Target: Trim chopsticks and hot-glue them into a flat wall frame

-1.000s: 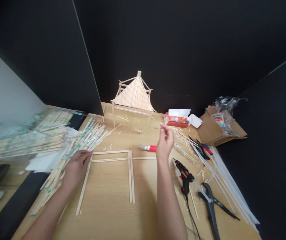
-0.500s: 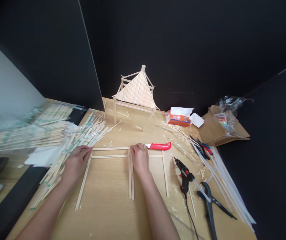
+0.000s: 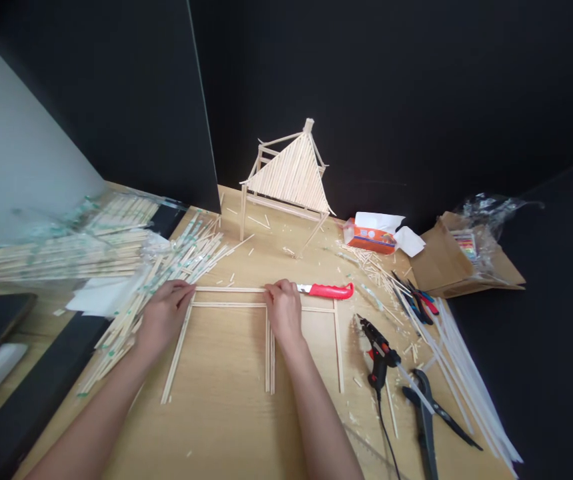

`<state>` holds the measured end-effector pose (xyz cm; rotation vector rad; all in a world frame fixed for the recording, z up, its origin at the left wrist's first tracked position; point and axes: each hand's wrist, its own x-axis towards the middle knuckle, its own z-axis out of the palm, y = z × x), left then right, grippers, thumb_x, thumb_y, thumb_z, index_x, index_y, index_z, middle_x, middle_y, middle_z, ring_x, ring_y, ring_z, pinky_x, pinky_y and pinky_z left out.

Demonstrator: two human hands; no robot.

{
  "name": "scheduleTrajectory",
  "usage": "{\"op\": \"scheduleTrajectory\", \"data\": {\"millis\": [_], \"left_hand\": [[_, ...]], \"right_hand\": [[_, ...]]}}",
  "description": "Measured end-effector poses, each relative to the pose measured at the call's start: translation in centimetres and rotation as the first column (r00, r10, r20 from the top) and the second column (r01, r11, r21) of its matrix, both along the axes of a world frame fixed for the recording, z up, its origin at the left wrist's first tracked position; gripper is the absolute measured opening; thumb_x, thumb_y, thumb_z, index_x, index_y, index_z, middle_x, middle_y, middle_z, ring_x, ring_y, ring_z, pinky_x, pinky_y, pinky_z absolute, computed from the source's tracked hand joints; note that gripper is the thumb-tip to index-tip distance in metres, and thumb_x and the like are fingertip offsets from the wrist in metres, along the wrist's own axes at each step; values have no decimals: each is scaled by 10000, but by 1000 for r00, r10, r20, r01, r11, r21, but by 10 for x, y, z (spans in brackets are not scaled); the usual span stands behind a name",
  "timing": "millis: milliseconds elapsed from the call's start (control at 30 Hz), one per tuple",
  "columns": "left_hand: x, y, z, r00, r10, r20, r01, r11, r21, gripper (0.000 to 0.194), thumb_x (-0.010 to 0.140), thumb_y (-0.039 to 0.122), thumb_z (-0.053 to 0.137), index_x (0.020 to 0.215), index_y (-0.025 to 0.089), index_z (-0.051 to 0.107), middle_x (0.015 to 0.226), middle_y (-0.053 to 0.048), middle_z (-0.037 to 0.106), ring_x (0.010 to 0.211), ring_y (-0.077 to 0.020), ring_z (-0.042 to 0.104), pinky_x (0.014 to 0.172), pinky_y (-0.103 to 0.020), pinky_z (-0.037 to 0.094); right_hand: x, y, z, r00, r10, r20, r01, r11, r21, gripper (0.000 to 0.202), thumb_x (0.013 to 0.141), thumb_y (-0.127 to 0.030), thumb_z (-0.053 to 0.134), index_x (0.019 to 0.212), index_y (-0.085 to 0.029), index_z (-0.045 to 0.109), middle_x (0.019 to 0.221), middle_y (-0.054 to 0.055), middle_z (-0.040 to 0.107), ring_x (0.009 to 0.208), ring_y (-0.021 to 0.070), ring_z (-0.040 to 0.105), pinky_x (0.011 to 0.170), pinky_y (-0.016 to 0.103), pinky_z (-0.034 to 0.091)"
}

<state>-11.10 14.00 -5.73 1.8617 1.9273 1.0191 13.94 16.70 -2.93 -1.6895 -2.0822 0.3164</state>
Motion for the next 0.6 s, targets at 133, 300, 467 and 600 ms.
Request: {"op": "scheduleTrajectory", "data": {"millis": [133,300,467,600], "left_hand": [[0,-1,1,1000,-5,3,5,1000,-11,296,890,348,409,862,193,659,952,-54,599,817,-178,600,782,-297,486],[0,-1,4,1000,-8,2,8,1000,-26,313,894,346,401,830,186,662,940,-55,602,831,-178,602,785,-289,479],[-2,0,5,1000,-6,5,6,999,-31,316,887,354,402,825,189,664,923,-58,610,840,-184,606,777,-296,484],[-3,0,4,1000,-9,7,9,1000,-27,315,886,350,403,824,191,667,923,-56,613,832,-182,607,779,-299,484]], "right_hand": [[-7,2,1,998,55,-1,-55,998,1,207,876,-208,545,970,-241,725,899,71,601,860,224,506,787,328,426],[-16,6,1,994,106,4,-106,994,-3,192,873,-204,563,931,-251,740,886,64,604,845,212,494,779,321,420],[-18,8,-2,992,124,15,-124,992,1,199,878,-207,560,857,-262,750,871,59,609,828,210,486,761,321,412],[-16,8,-4,991,130,20,-130,992,3,206,879,-204,554,855,-260,751,867,59,611,822,213,484,755,319,411]]}}
